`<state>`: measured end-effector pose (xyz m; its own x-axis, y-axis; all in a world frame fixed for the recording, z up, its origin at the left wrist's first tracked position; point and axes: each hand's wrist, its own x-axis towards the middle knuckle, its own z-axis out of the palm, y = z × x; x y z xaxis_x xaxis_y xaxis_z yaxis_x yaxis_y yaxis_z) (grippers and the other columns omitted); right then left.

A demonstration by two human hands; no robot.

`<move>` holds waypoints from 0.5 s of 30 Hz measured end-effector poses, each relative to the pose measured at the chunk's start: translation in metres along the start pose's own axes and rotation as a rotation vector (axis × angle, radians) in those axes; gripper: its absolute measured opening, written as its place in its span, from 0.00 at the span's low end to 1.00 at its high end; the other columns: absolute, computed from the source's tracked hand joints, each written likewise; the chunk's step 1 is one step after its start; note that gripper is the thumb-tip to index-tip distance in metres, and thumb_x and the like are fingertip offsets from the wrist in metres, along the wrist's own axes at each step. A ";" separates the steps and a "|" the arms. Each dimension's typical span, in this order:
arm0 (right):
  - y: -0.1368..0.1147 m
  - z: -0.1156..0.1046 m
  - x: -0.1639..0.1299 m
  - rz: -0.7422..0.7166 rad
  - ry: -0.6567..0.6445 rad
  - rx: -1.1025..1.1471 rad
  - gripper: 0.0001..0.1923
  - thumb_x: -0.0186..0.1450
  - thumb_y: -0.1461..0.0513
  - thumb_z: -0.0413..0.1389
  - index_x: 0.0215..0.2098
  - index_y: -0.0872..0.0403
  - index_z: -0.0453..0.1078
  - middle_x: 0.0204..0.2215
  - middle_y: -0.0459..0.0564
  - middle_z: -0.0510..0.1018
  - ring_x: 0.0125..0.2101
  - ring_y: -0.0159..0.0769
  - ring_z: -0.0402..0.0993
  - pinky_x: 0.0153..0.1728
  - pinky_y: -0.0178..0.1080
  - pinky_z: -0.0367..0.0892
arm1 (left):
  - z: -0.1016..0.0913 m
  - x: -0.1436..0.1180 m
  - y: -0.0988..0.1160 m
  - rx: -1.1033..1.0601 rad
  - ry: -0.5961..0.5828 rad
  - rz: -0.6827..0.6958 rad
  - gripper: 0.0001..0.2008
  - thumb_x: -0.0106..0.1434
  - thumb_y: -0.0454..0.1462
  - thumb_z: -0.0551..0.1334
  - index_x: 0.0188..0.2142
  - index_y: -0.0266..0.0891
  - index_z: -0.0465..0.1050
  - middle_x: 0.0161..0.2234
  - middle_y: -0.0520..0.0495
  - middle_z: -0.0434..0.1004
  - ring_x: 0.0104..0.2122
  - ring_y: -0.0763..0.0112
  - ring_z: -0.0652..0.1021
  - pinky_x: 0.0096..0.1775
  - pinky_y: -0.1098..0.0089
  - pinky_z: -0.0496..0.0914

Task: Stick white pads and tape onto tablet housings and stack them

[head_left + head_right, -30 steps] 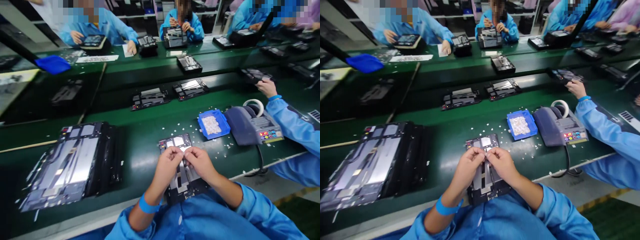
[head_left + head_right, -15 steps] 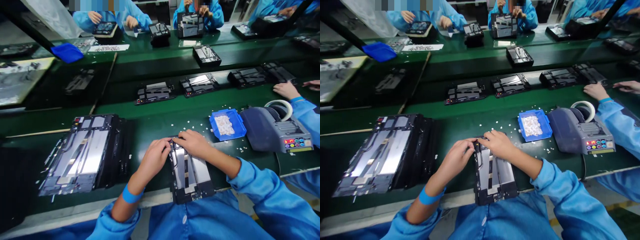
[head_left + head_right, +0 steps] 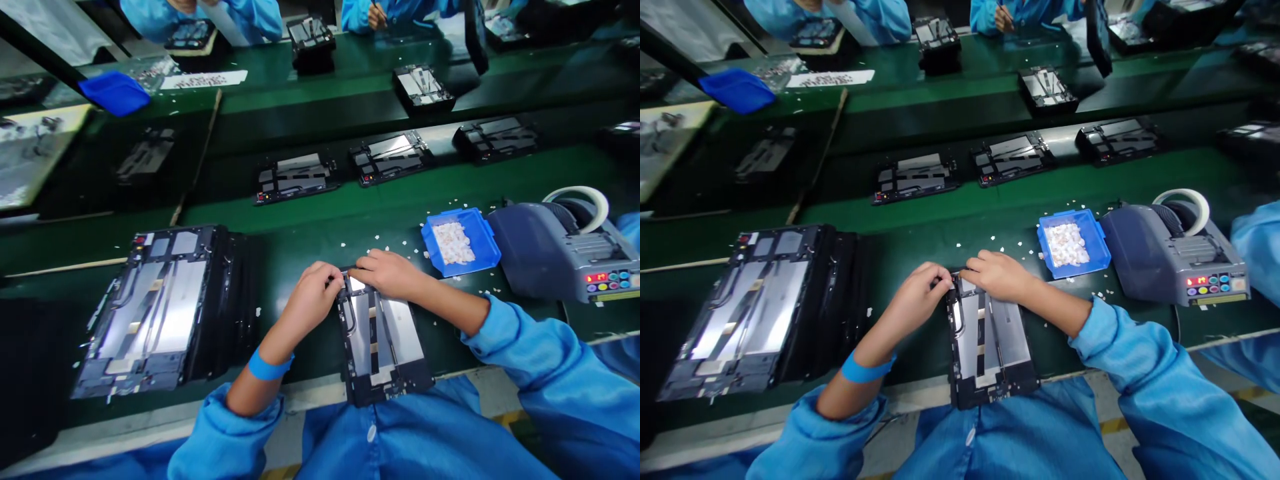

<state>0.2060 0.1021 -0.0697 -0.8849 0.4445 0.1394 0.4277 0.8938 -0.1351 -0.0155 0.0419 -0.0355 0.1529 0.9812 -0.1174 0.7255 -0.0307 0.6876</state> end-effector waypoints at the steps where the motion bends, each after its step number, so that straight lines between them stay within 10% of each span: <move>1: 0.001 0.000 0.000 -0.010 -0.002 -0.005 0.15 0.76 0.64 0.51 0.58 0.53 0.73 0.44 0.54 0.77 0.40 0.41 0.63 0.34 0.41 0.59 | 0.002 0.004 -0.001 0.001 0.005 -0.015 0.07 0.66 0.35 0.57 0.32 0.43 0.72 0.36 0.45 0.77 0.40 0.59 0.76 0.45 0.60 0.69; 15: 0.004 0.004 0.001 -0.039 0.036 0.022 0.15 0.76 0.66 0.48 0.53 0.55 0.75 0.40 0.54 0.76 0.38 0.41 0.61 0.32 0.41 0.57 | 0.011 0.027 -0.008 -0.089 -0.046 -0.140 0.09 0.62 0.39 0.58 0.27 0.42 0.74 0.24 0.51 0.73 0.27 0.66 0.71 0.32 0.66 0.64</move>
<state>0.2063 0.1059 -0.0744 -0.8935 0.4116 0.1797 0.3885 0.9091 -0.1505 -0.0099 0.0670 -0.0522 0.0870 0.9649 -0.2479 0.6795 0.1245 0.7230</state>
